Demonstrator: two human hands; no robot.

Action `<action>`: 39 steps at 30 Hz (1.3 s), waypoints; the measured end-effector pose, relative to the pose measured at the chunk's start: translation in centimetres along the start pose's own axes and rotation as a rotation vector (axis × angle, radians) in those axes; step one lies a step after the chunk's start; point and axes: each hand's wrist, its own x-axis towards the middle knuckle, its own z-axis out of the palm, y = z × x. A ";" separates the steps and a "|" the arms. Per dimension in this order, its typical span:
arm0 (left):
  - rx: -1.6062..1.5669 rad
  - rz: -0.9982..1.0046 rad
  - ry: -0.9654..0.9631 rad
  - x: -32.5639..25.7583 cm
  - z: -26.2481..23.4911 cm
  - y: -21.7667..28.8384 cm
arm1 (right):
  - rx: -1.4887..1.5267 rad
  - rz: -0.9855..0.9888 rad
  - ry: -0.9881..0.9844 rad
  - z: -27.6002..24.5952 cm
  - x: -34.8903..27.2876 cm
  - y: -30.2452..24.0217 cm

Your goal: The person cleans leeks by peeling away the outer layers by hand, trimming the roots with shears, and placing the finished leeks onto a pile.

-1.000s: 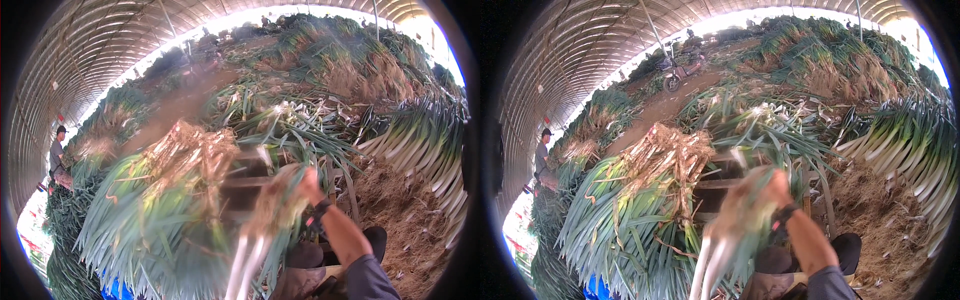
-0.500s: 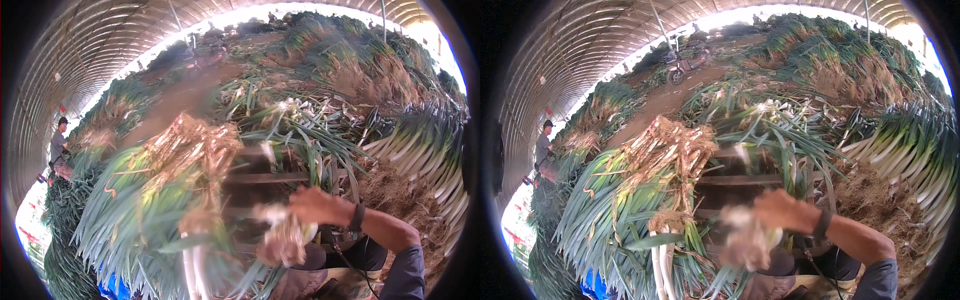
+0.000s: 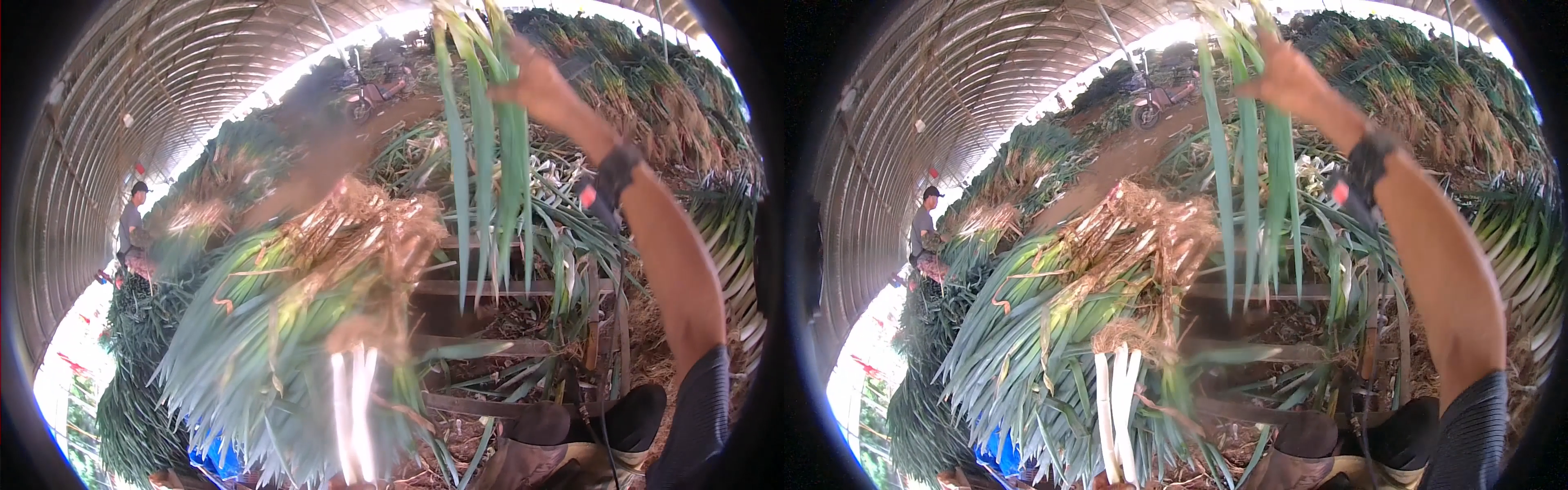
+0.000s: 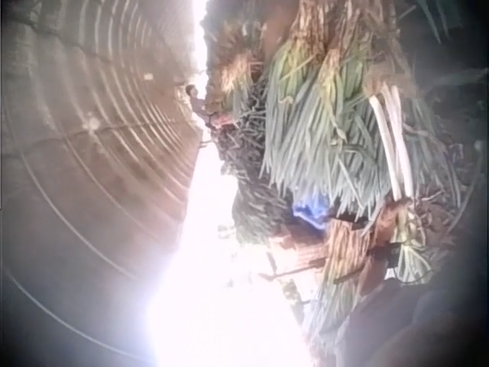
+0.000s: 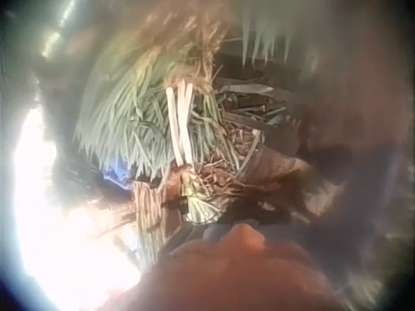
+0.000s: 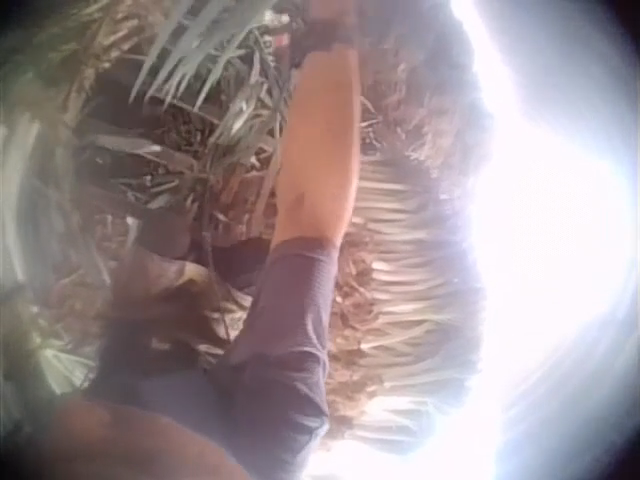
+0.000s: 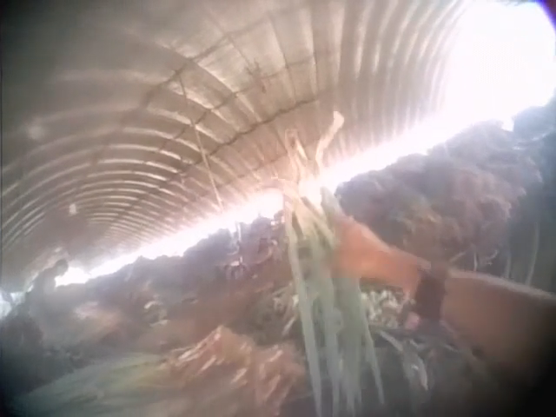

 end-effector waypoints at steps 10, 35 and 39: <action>-0.006 0.031 -0.062 0.6 -0.3 -0.7 | 0.290 -0.016 -0.912 15.6 -27.1 0.4; -0.101 0.080 -0.163 1.5 -0.4 -1.8 | 0.325 0.373 0.261 -8.9 -17.2 7.4; -0.176 0.089 -0.151 2.2 -1.0 -1.4 | -0.414 0.272 -0.638 -3.1 -21.0 2.9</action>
